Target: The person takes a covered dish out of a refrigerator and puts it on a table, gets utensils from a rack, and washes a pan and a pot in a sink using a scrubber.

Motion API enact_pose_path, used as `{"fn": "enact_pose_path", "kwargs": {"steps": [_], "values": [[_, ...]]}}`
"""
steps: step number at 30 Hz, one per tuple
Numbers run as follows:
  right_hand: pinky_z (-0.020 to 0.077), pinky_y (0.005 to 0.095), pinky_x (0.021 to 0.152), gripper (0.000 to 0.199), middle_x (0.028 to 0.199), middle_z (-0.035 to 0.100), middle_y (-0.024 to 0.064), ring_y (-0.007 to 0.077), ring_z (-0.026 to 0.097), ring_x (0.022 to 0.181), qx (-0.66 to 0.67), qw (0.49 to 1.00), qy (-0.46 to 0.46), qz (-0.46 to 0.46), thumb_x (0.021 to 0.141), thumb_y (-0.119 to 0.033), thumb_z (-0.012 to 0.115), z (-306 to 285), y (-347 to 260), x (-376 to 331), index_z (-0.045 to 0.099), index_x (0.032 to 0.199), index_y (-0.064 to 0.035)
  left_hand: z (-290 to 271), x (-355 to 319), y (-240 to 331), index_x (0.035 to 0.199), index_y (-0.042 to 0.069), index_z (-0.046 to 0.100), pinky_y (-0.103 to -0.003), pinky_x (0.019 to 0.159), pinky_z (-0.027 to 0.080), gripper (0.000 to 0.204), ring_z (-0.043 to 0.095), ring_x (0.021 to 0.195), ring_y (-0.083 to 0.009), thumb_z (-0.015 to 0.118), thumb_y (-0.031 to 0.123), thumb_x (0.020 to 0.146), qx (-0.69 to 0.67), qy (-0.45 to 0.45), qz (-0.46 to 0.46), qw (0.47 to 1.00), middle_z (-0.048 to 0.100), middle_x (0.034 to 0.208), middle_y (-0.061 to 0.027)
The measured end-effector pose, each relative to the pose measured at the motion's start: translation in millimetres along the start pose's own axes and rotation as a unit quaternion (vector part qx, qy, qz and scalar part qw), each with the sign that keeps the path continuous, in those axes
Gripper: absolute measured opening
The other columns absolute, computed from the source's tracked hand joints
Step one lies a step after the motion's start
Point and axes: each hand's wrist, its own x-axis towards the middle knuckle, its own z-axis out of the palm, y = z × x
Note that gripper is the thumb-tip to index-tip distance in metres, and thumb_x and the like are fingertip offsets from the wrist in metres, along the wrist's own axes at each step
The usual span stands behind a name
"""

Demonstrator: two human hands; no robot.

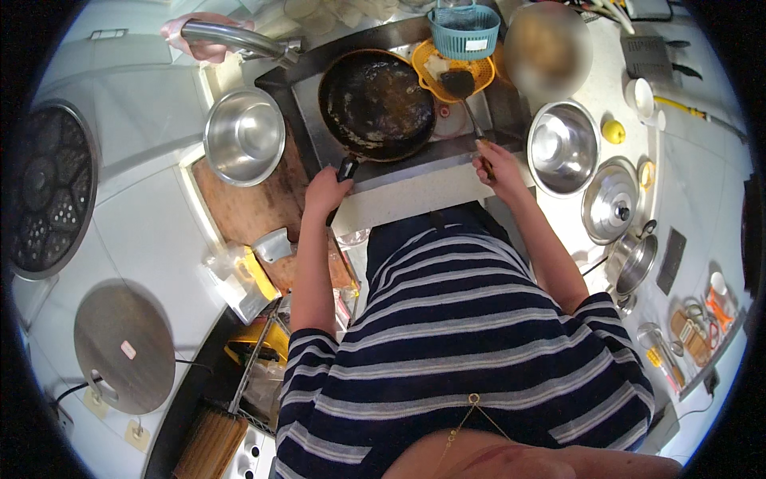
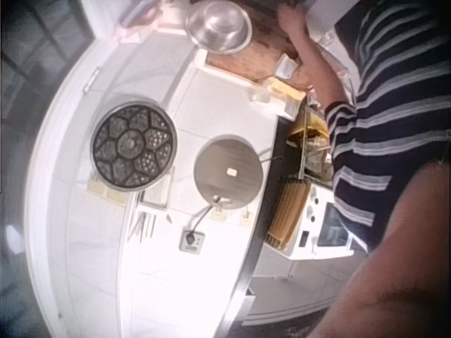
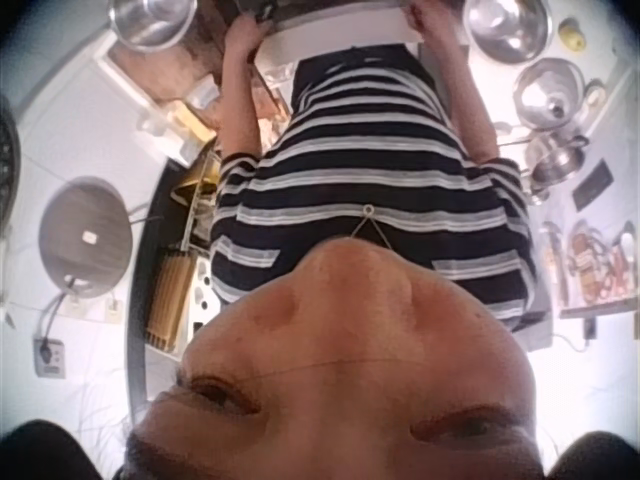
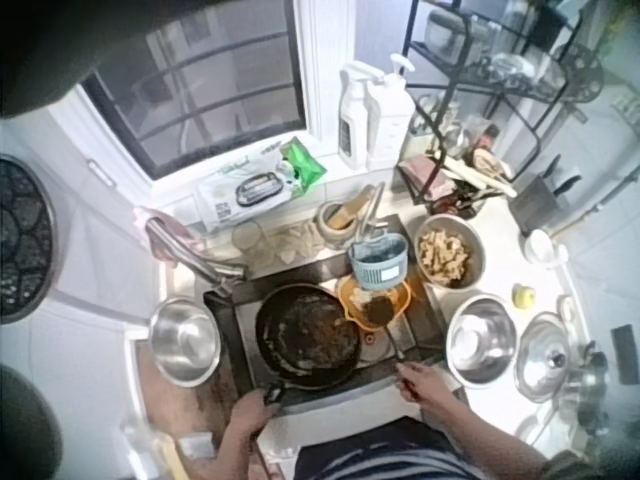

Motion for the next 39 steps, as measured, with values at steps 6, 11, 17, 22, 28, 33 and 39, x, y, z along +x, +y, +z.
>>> {"fn": "enact_pose_path", "kwargs": {"steps": [6,11,17,22,28,33,39], "values": [[0.0403,0.0246,0.046,0.016,0.073,0.058,0.0028,0.0112,0.05,0.054,0.07,0.997,0.023,-0.001,0.097,-0.02,0.063,35,11,40,0.053,0.101,-0.0075,-14,-5,14,0.096,0.008,0.053,-0.024,0.043,0.036,0.017,0.047,0.048,-0.0082,0.066,0.02,0.095,-0.56,-0.234,-0.126,0.784,0.051,0.064,-0.0001],[0.0427,0.027,0.047,0.015,0.071,0.057,0.0035,0.0132,0.052,0.054,0.032,0.997,0.027,-0.067,0.094,-0.013,0.062,58,35,48,0.054,0.103,-0.0046,-3,-21,12,0.097,0.01,0.048,-0.022,0.042,0.034,0.02,0.045,0.047,-0.0061,0.067,0.018,0.094,-0.642,-0.268,-0.148,0.703,0.048,0.063,0.0024],[0.042,0.0273,0.045,0.031,0.07,0.058,0.0043,0.0115,0.053,0.05,-0.147,0.979,0.043,-0.133,0.09,-0.008,0.063,47,44,29,0.055,0.118,0.0023,8,-43,41,0.098,0.008,0.048,-0.025,0.043,0.04,0.021,0.047,0.047,-0.0074,0.066,0.013,0.09,-0.596,-0.191,-0.146,0.766,0.051,0.063,0.0019],[0.0426,0.0263,0.045,0.046,0.07,0.06,0.0043,0.0111,0.053,0.05,-0.172,0.97,0.036,-0.169,0.088,-0.008,0.065,38,43,33,0.052,0.13,0.0042,12,-68,40,0.101,0.001,0.048,-0.03,0.042,0.043,0.023,0.053,0.044,-0.014,0.064,0.011,0.088,-0.48,-0.075,-0.128,0.865,0.054,0.063,-0.0049],[0.045,0.0276,0.047,0.048,0.074,0.062,0.0046,0.0115,0.055,0.053,-0.227,0.954,0.061,-0.186,0.085,-0.008,0.066,32,44,35,0.054,0.129,0.0048,-7,-94,45,0.112,-0.001,0.052,-0.04,0.054,0.053,0.035,0.067,0.054,-0.029,0.064,0.017,0.085,-0.267,0.001,-0.13,0.955,0.066,0.074,-0.019],[0.0472,0.029,0.05,0.055,0.078,0.064,0.0065,0.0131,0.058,0.056,-0.284,0.922,0.113,-0.237,0.084,-0.007,0.067,33,46,34,0.051,0.135,0.006,8,-105,40,0.123,0.008,0.052,-0.05,0.068,0.054,0.044,0.068,0.072,-0.0408,0.065,0.024,0.084,-0.124,0.064,-0.09,0.986,0.069,0.083,-0.0235],[0.0454,0.0282,0.048,0.06,0.078,0.064,0.0086,0.0128,0.057,0.056,-0.237,0.942,0.115,-0.21,0.087,-0.007,0.067,30,48,31,0.044,0.14,0.0074,22,-109,47,0.129,0.012,0.05,-0.053,0.069,0.053,0.048,0.068,0.076,-0.0418,0.065,0.024,0.085,-0.012,0.102,-0.08,0.991,0.069,0.081,-0.0217]]}}
